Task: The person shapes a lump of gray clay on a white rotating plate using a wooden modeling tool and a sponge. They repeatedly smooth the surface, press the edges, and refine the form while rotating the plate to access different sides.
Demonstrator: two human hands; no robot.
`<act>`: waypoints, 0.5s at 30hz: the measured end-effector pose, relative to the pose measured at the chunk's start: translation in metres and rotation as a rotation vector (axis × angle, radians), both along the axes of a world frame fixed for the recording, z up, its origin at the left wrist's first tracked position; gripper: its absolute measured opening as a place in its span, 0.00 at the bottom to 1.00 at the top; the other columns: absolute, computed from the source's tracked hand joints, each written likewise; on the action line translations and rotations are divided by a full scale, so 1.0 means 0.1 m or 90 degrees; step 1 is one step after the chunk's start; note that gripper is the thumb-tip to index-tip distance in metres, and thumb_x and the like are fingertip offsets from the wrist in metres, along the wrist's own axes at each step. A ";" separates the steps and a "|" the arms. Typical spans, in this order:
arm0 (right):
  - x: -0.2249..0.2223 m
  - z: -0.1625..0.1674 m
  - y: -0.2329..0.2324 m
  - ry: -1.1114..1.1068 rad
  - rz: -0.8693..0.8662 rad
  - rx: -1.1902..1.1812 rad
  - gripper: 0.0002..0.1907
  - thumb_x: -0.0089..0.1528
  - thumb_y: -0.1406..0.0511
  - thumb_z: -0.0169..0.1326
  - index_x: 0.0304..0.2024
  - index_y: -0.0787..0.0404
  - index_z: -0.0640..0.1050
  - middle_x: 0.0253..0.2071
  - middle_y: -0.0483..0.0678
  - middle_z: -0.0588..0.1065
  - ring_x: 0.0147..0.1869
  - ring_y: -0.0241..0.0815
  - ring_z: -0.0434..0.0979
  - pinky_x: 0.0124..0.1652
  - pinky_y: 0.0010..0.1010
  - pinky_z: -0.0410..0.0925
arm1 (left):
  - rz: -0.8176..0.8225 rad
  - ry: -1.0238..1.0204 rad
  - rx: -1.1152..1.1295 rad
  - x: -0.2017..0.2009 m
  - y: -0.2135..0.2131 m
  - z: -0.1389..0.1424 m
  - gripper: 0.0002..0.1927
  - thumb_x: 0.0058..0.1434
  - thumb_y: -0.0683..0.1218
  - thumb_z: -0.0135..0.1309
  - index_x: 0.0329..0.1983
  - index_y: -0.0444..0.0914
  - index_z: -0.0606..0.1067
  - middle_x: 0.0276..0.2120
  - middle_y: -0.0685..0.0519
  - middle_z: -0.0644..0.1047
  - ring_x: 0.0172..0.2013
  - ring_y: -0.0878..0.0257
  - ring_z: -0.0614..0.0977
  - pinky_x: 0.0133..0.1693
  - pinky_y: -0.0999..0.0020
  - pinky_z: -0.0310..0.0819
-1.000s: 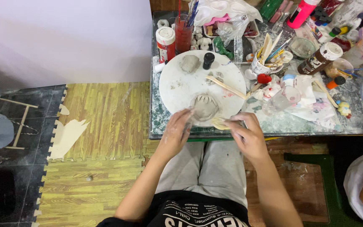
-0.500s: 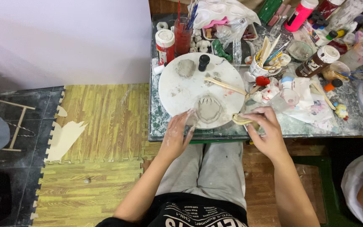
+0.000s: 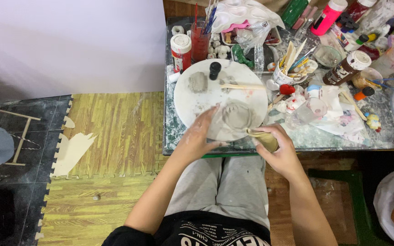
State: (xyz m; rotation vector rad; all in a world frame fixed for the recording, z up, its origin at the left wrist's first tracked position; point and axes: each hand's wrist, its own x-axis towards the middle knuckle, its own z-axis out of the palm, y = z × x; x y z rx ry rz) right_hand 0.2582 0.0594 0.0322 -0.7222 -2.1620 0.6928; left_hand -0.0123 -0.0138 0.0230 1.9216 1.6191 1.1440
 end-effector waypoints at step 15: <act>-0.21 -0.13 0.00 -0.199 -0.177 0.134 0.16 0.59 0.76 0.60 0.48 0.60 0.83 0.42 0.50 0.74 0.39 0.44 0.78 0.37 0.29 0.73 | 0.064 0.194 0.095 0.27 0.03 -0.27 0.49 0.54 0.55 0.66 0.71 0.28 0.57 0.65 0.36 0.67 0.67 0.46 0.67 0.70 0.50 0.52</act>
